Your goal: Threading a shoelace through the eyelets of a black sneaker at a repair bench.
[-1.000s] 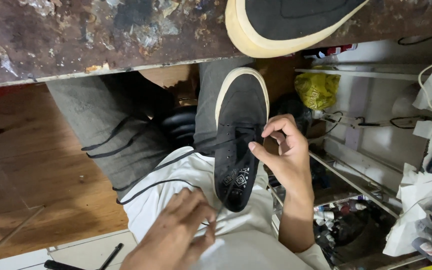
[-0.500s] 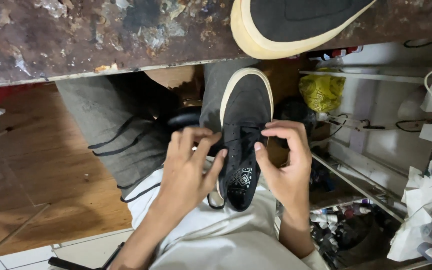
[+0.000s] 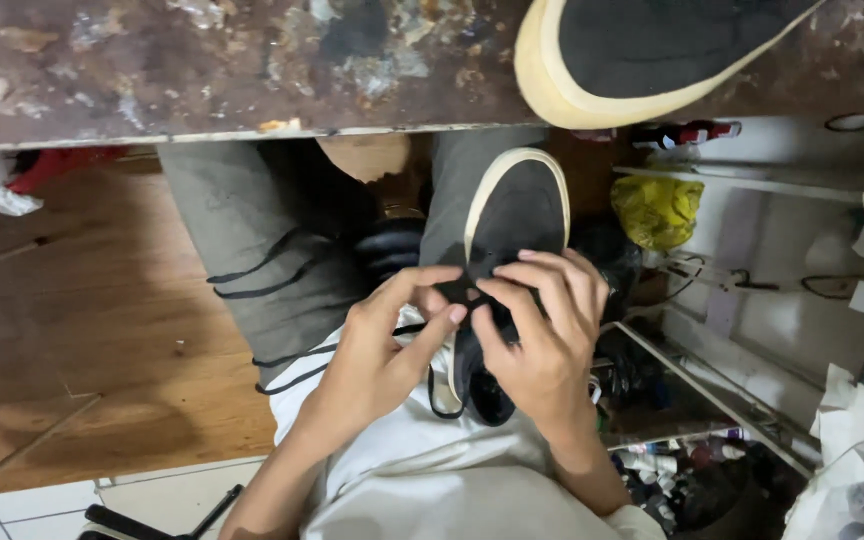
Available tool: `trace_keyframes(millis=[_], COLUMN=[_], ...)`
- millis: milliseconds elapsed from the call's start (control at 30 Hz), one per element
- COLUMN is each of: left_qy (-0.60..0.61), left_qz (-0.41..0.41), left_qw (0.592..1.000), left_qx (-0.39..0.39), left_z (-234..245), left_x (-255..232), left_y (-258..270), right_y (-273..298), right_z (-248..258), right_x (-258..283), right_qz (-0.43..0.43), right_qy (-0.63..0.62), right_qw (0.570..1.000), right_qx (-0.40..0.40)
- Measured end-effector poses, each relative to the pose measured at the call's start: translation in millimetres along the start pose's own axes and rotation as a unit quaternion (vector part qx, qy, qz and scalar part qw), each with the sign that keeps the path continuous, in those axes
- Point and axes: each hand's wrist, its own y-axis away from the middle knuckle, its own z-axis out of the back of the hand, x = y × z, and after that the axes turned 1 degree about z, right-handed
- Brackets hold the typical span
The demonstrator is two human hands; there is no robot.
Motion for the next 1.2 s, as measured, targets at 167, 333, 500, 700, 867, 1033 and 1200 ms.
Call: trace_keyframes(millis=[167,333,500,700,867,1033,1200], left_qy=[-0.106,-0.323,-0.338,-0.323,-0.376,-0.436,-0.495], left_qz=[-0.115,-0.228,-0.346,-0.386,-0.355,-0.302,-0.294], left_qw=[0.988,0.917,0.858,0.842,0.836,0.832,0.789], left_qx=[-0.003,-0.048,-0.173,-0.193,-0.180,-0.164,-0.215], left_z=[15.0,6.3,-13.5,-10.5,15.5,52.7,90.3], left_x=[-6.4,7.3,16.8,25.0,21.2,23.7,42.4], left_y=[2.2,4.5,-1.8,5.2,19.5,42.2,66.0], right_y=[-2.0,-1.4,-2.3,-6.3,-2.9,1.2,14.1], right_z=[0.6,-2.5,-2.1,2.2,5.6,-2.8,-6.4], right_x=[1.4,5.2,7.3,5.7,10.7,13.4,5.9], right_qz=[0.014,0.024,0.062,0.076,0.070,0.046,0.008], right_qy=[0.010,0.016,0.028,0.054,0.064,0.028,0.009], right_qw=[0.999,0.998,0.996,0.991,0.993,0.997,0.995], right_qx=[-0.037,-0.054,-0.060,-0.091,-0.063,-0.063,-0.098])
